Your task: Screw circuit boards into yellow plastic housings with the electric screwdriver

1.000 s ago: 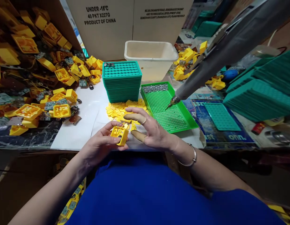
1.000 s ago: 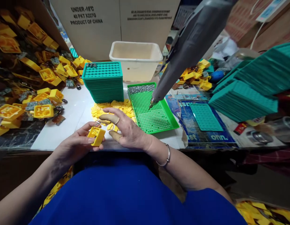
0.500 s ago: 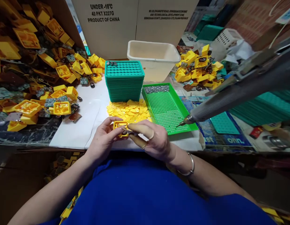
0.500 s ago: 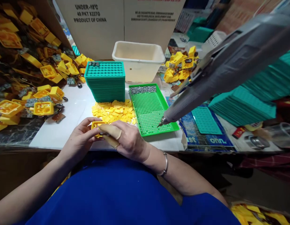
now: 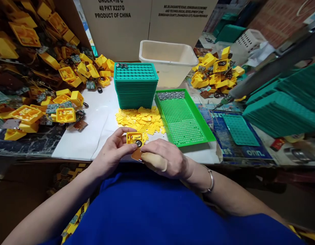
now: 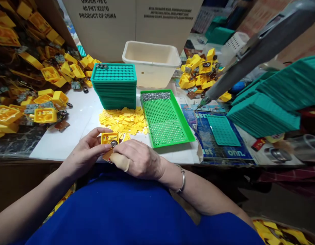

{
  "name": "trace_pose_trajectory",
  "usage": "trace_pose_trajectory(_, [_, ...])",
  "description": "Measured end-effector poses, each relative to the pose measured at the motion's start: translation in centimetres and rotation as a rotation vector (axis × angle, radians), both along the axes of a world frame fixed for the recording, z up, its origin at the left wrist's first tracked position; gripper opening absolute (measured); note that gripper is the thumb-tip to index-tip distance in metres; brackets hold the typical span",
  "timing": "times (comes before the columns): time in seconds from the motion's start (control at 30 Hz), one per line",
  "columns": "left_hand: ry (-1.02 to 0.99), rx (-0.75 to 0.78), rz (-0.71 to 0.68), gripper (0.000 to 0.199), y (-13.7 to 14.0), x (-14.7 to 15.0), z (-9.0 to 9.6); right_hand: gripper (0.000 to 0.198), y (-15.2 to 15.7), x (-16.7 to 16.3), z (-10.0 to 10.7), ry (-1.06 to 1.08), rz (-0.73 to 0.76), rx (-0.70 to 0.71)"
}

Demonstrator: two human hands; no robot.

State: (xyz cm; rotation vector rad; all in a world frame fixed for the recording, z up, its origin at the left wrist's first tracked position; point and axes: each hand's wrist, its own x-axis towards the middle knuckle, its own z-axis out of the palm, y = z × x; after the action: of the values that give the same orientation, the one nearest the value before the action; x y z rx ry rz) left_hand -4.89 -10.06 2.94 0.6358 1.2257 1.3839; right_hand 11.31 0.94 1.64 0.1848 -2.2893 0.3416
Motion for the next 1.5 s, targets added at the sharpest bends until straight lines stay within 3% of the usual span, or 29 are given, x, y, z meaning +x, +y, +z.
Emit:
trace_pose_trajectory(0.13, [0.13, 0.072, 0.044, 0.024, -0.1, 0.3, -0.1, 0.012, -0.1, 0.0, 0.1, 0.035, 0.003, 0.056])
trace_pose_trajectory(0.27, [0.187, 0.067, 0.059, 0.021, -0.1, 0.4, 0.0, 0.016, 0.1, -0.3, 0.6, -0.06, -0.04, -0.031])
trace_pose_trajectory(0.37, [0.107, 0.026, 0.048, 0.024, 0.0, 0.3, 0.1, 0.016, 0.3, -0.6, 1.0, -0.096, -0.042, -0.042])
trace_pose_trajectory(0.6, [0.014, -0.033, 0.028, 0.025, 0.2, 0.1, -0.1, 0.018, 0.3, -0.6, 0.9, -0.015, 0.02, 0.129])
trace_pose_trajectory(0.87, [0.016, 0.003, 0.006, 0.023, -0.1, 0.1, 0.2, 0.012, 0.5, -1.2, 1.1, -0.064, -0.027, -0.061])
trace_pose_trajectory(1.13, [-0.232, -0.02, -0.015, 0.026, 0.3, -0.4, 0.4, 0.022, 1.2, -1.8, 1.5, -0.113, -0.098, -0.036])
trace_pose_trajectory(1.33, [-0.199, -0.018, -0.057, 0.031, 0.4, -0.5, 0.3, 0.032, 1.7, -1.9, 1.8, -0.177, -0.08, -0.05])
trace_pose_trajectory(1.5, [-0.177, 0.019, -0.08, 0.029, 0.3, -0.5, 0.1, 0.024, 2.0, -2.0, 2.0, -0.178, -0.033, -0.16])
